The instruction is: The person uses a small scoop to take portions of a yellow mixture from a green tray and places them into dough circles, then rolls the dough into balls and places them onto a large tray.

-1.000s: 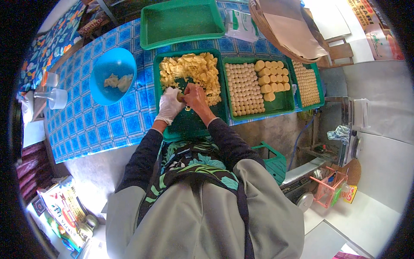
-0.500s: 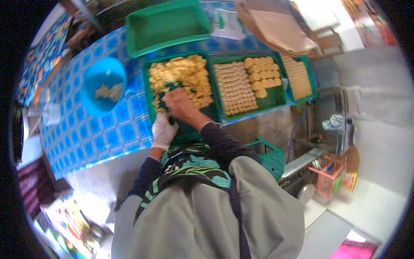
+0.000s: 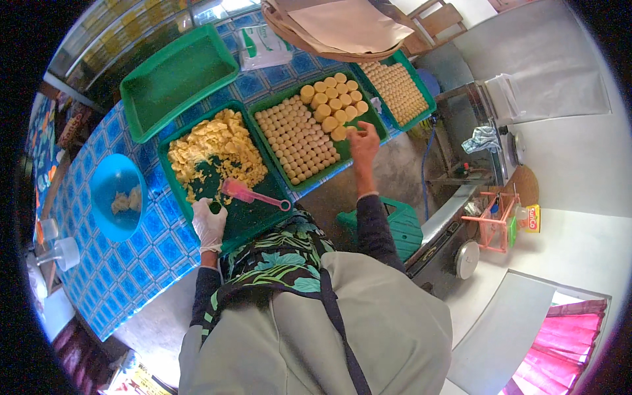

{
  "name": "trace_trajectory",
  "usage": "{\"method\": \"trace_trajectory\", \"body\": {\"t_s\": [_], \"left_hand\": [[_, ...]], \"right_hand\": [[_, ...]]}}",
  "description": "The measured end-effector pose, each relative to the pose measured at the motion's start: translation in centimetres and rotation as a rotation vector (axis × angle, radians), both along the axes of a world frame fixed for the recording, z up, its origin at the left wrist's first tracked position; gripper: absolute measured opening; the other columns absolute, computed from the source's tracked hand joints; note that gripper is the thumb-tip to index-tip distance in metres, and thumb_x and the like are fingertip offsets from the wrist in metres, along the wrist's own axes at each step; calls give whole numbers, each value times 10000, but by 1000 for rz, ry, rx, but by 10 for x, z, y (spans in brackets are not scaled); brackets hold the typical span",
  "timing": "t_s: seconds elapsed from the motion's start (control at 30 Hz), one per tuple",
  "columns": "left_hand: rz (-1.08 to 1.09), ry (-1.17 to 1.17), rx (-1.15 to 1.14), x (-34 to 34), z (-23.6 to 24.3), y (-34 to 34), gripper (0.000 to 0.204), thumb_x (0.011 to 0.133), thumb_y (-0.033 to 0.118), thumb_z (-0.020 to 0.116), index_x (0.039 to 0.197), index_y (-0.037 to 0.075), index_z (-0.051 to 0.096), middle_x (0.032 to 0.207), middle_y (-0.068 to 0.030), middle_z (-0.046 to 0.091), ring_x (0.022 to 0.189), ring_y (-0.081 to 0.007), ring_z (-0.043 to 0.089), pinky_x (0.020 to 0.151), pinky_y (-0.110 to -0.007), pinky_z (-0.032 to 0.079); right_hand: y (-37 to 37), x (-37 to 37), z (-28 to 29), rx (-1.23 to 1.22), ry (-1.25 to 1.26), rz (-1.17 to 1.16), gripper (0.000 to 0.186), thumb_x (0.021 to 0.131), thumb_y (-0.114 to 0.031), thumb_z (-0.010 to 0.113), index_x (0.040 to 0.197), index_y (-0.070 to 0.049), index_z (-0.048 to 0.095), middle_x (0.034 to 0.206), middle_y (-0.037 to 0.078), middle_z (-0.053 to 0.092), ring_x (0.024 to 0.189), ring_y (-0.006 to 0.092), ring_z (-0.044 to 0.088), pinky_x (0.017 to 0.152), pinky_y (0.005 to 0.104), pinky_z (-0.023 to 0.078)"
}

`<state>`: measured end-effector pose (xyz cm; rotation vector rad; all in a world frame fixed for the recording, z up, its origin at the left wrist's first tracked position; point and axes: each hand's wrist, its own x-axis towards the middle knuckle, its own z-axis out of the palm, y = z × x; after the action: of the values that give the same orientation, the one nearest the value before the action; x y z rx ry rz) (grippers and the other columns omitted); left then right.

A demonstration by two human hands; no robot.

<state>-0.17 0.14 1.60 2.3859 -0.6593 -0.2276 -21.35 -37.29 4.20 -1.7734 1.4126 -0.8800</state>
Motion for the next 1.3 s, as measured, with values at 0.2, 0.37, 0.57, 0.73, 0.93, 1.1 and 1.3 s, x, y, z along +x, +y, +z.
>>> {"method": "trace_trajectory", "body": {"t_s": [0.2, 0.37, 0.57, 0.73, 0.93, 1.1, 1.3], "left_hand": [[1, 51, 44, 2, 0, -6, 367, 708, 225, 711, 981, 26, 568, 965, -183, 548, 945, -362, 563, 831, -429, 463], [14, -36, 35, -1, -8, -1, 332, 718, 188, 712, 983, 33, 584, 942, -186, 556, 894, -369, 583, 799, -425, 483], [29, -144, -145, 6, 8, -18, 429, 762, 163, 728, 1154, 26, 622, 971, -170, 607, 953, -341, 573, 837, -420, 471], [-41, -285, -299, 50, 15, -71, 499, 744, 111, 731, 1211, 12, 589, 980, -163, 581, 911, -334, 582, 769, -418, 481], [-204, -313, -48, 98, -19, -118, 337, 728, 123, 718, 1044, 39, 634, 949, -175, 572, 896, -355, 581, 747, -457, 484], [-382, -242, 115, 98, -25, -110, 225, 701, 179, 718, 861, 41, 638, 932, -194, 572, 912, -367, 595, 750, -455, 492], [-167, -13, -101, 64, -26, -46, 334, 633, 205, 797, 924, 71, 702, 875, -185, 599, 858, -362, 618, 760, -433, 495]], "right_hand": [[-37, 4, -21, 121, 246, 29, 480, 811, -159, 704, 1193, 100, 573, 907, 163, 674, 649, 201, 653, 509, 320, 532], [-43, 11, -40, 348, -114, -69, 423, 854, -26, 589, 1253, 104, 539, 948, 215, 663, 670, 254, 673, 535, 346, 557], [-24, -15, -29, -306, 274, 167, 370, 828, -40, 593, 1190, 33, 606, 932, 132, 682, 731, 223, 663, 649, 346, 542], [79, 50, 8, -335, 67, 498, 330, 829, -36, 619, 1159, -31, 628, 895, 150, 667, 770, 289, 652, 689, 368, 524], [177, 95, 9, -277, 485, 907, 224, 846, -120, 626, 1065, -86, 665, 889, 141, 658, 842, 334, 635, 712, 437, 501], [214, 102, -8, -392, 649, 987, 282, 814, -111, 588, 1091, -141, 629, 932, 193, 648, 818, 388, 620, 694, 511, 486], [217, 89, -4, 3, 411, 880, 424, 853, -140, 556, 1269, -216, 580, 871, 201, 664, 805, 407, 642, 680, 494, 491]]}}
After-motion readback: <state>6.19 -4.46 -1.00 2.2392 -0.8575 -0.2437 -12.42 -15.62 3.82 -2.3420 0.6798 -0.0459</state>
